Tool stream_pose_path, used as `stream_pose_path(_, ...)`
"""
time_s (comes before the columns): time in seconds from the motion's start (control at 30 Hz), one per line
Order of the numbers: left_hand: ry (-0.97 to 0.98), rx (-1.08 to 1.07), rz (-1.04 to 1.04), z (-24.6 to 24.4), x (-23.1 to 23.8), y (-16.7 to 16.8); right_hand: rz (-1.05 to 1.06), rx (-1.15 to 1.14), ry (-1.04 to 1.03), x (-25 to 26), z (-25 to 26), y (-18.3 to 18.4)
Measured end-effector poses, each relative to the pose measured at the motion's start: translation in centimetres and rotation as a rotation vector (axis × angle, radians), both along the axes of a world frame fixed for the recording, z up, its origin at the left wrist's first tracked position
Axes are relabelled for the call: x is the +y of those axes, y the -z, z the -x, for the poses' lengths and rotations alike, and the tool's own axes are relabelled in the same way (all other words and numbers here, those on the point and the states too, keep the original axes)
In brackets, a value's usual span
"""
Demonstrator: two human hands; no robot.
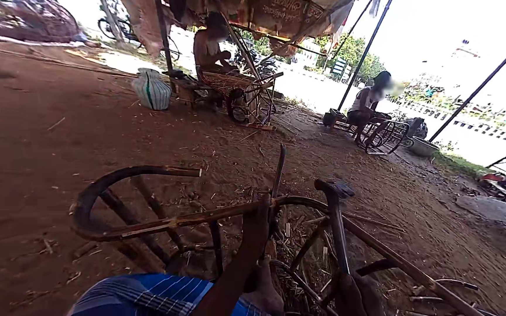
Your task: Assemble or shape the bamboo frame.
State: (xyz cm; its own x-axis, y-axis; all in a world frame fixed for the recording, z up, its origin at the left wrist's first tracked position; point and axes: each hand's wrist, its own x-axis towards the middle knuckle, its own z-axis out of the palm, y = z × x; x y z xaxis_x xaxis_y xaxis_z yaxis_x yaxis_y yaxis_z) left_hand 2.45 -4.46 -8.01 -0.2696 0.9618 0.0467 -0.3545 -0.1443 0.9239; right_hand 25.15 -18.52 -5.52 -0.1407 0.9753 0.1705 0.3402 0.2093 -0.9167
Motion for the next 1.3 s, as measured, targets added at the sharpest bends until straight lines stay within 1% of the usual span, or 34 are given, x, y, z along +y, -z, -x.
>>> stream_pose_path(0.07,0.004,0.007,0.008,-0.1,-0.2,-0.1,0.063,-0.007,-0.012,0.0,0.1,-0.8)
stream_pose_path(0.1,0.006,0.0,0.012,0.0,-0.2,-0.3,0.015,-0.011,-0.023,-0.3,0.3,-1.4)
stream_pose_path(0.13,0.004,-0.014,0.014,0.2,-0.1,-0.5,-0.095,-0.028,-0.03,-0.6,0.7,-1.9)
stream_pose_path(0.17,-0.002,-0.021,0.025,0.2,-0.1,-0.6,-0.2,-0.075,-0.025,-0.8,0.9,-2.0)
stream_pose_path(0.2,-0.009,-0.022,0.045,0.2,-0.3,-0.5,-0.237,-0.146,-0.014,-0.7,1.0,-1.6)
stream_pose_path(0.23,-0.009,-0.018,0.061,0.1,-0.5,-0.4,-0.169,-0.229,0.008,-0.5,0.8,-1.0)
stream_pose_path(0.27,-0.006,-0.012,0.062,-0.2,-0.4,-0.3,-0.002,-0.298,0.029,0.0,0.4,-0.9)
stream_pose_path(0.3,-0.007,0.001,0.056,-0.1,-0.2,-0.2,0.113,-0.309,0.036,0.5,0.0,-1.1)
stream_pose_path(0.33,-0.005,0.019,0.036,0.1,0.2,-0.3,0.143,-0.271,0.036,0.6,-0.1,-1.9)
stream_pose_path(0.37,-0.013,0.031,0.003,0.4,0.6,-0.3,0.075,-0.189,0.024,0.5,0.0,-3.0)
stream_pose_path(0.43,-0.021,0.056,-0.005,0.4,0.3,0.0,-0.185,0.022,-0.033,-1.0,0.7,-4.5)
stream_pose_path(0.5,-0.012,0.049,0.01,0.1,0.1,0.2,-0.382,0.063,-0.025,-1.2,1.3,-3.5)
stream_pose_path(0.53,0.0,0.048,0.022,0.1,-0.1,0.3,-0.356,-0.031,0.013,-0.9,1.1,-2.1)
stream_pose_path(0.57,0.011,0.052,0.032,0.1,-0.1,0.3,-0.211,-0.17,0.036,-0.4,0.4,-1.2)
stream_pose_path(0.6,0.012,0.05,0.037,0.0,0.0,0.2,0.002,-0.261,0.045,0.3,-0.4,-1.1)
stream_pose_path(0.63,0.018,0.044,0.046,0.1,-0.2,0.1,0.136,-0.276,0.056,0.5,-0.7,-1.3)
stream_pose_path(0.67,0.016,0.027,0.038,0.3,0.0,-0.3,0.153,-0.214,0.055,0.5,-0.8,-2.3)
stream_pose_path(0.7,0.004,0.017,0.027,0.4,0.1,-0.5,0.081,-0.099,0.043,0.1,-0.5,-3.5)
stream_pose_path(0.77,-0.001,0.021,0.019,0.1,-0.4,-0.1,-0.183,0.196,-0.013,-1.3,0.3,-4.1)
stream_pose_path(0.8,-0.005,0.024,0.018,0.0,-0.4,0.0,-0.329,0.281,-0.028,-1.0,0.8,-3.2)
stream_pose_path(0.83,-0.007,0.034,0.023,0.0,-0.6,0.2,-0.408,0.288,-0.013,-0.6,1.1,-1.2)
stream_pose_path(0.87,-0.005,0.051,0.031,0.2,-0.7,0.3,-0.38,0.184,0.018,-0.2,1.1,0.7)
stream_pose_path(0.9,0.0,0.057,0.028,0.3,-0.6,0.4,-0.223,0.004,0.04,0.0,0.7,1.6)
stream_pose_path(0.93,0.0,0.059,0.025,0.2,-0.5,0.4,0.0,-0.102,0.036,0.3,0.2,1.6)
stream_pose_path(0.97,0.008,0.061,0.027,0.3,-0.5,0.3,0.152,-0.103,0.042,0.1,0.3,0.8)
stream_pose_path(1.0,0.0,0.053,0.015,0.5,-0.1,-0.2,0.178,-0.031,0.038,-0.1,0.6,-0.8)
stream_pose_path(1.03,-0.019,0.061,0.011,0.6,0.0,-0.3,0.107,0.057,0.039,-0.8,1.0,-2.5)
stream_pose_path(1.1,-0.017,0.091,0.007,0.3,-0.6,0.1,-0.192,0.188,0.031,-2.6,1.6,-4.7)
stream_pose_path(1.13,-0.004,0.092,-0.023,0.2,-0.6,0.1,-0.312,0.197,0.045,-2.5,1.8,-4.3)
stream_pose_path(1.17,-0.001,0.098,-0.041,0.1,-0.8,0.4,-0.356,0.148,0.082,-1.9,1.8,-2.3)
stream_pose_path(1.2,-0.005,0.108,-0.042,0.1,-1.1,0.6,-0.289,0.028,0.104,-1.3,1.2,0.1)
stream_pose_path(1.23,-0.004,0.118,-0.042,0.2,-0.9,0.7,-0.109,-0.1,0.115,-0.3,0.3,1.7)
stream_pose_path(1.27,0.003,0.119,-0.034,0.3,-0.8,0.8,0.069,-0.117,0.13,0.4,-0.4,2.7)
stream_pose_path(1.3,0.024,0.097,-0.031,0.4,-0.8,0.6,0.164,-0.065,0.15,0.5,-0.8,3.0)
